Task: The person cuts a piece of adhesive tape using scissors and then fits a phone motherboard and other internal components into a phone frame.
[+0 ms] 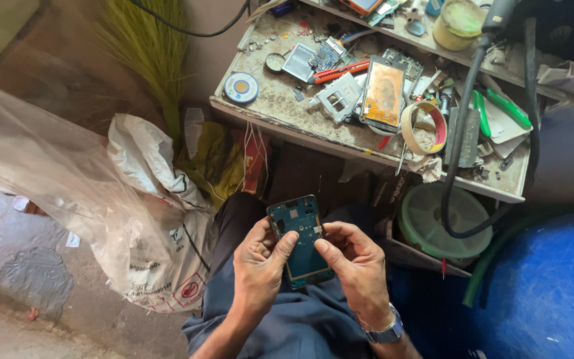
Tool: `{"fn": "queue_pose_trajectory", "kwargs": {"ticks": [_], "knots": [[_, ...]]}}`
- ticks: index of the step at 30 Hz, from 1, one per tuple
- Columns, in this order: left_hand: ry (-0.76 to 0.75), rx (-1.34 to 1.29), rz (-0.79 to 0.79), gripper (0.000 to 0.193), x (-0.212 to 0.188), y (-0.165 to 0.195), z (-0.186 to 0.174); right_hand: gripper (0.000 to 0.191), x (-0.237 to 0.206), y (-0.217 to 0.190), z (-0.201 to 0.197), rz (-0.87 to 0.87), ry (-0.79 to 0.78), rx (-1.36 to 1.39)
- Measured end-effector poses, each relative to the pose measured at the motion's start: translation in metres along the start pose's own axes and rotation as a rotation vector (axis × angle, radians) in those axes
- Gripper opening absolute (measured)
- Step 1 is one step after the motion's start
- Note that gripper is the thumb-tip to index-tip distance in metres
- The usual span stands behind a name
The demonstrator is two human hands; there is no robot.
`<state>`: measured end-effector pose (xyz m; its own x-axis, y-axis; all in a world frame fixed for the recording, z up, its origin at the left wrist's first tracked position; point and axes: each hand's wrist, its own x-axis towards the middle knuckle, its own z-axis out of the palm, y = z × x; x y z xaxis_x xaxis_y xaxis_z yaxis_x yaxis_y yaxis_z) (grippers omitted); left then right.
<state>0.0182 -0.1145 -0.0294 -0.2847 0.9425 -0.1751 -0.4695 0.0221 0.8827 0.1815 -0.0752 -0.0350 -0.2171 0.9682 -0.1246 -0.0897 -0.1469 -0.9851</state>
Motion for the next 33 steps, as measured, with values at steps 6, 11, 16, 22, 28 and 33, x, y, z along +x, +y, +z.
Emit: {"fn": "queue_pose_trajectory", "kwargs": {"ticks": [6,11,16,22,28,33], "knots": [[-0.028,-0.044,0.001,0.039,0.0005,0.0019,0.001,0.029,-0.0019,-0.0017,0.0019,0.002,0.001,0.015],[-0.024,-0.011,-0.002,0.039,0.0006,0.0028,0.0008,0.028,-0.0004,-0.0029,0.0005,0.005,0.0,0.014],[-0.011,-0.018,0.007,0.038,-0.0006,0.0026,0.0009,0.027,0.0015,-0.0021,-0.0017,0.028,-0.012,0.024],[-0.03,-0.01,0.007,0.038,0.0012,0.0031,0.0009,0.028,-0.0001,-0.0001,-0.0002,0.014,-0.023,0.06],[-0.028,0.015,0.014,0.039,0.0012,0.0032,0.003,0.027,0.0026,-0.0038,-0.0037,0.028,-0.026,0.055],[-0.021,0.012,0.006,0.039,0.0008,0.0048,0.0029,0.028,0.0003,-0.0037,-0.0012,0.04,-0.013,0.052]]}}
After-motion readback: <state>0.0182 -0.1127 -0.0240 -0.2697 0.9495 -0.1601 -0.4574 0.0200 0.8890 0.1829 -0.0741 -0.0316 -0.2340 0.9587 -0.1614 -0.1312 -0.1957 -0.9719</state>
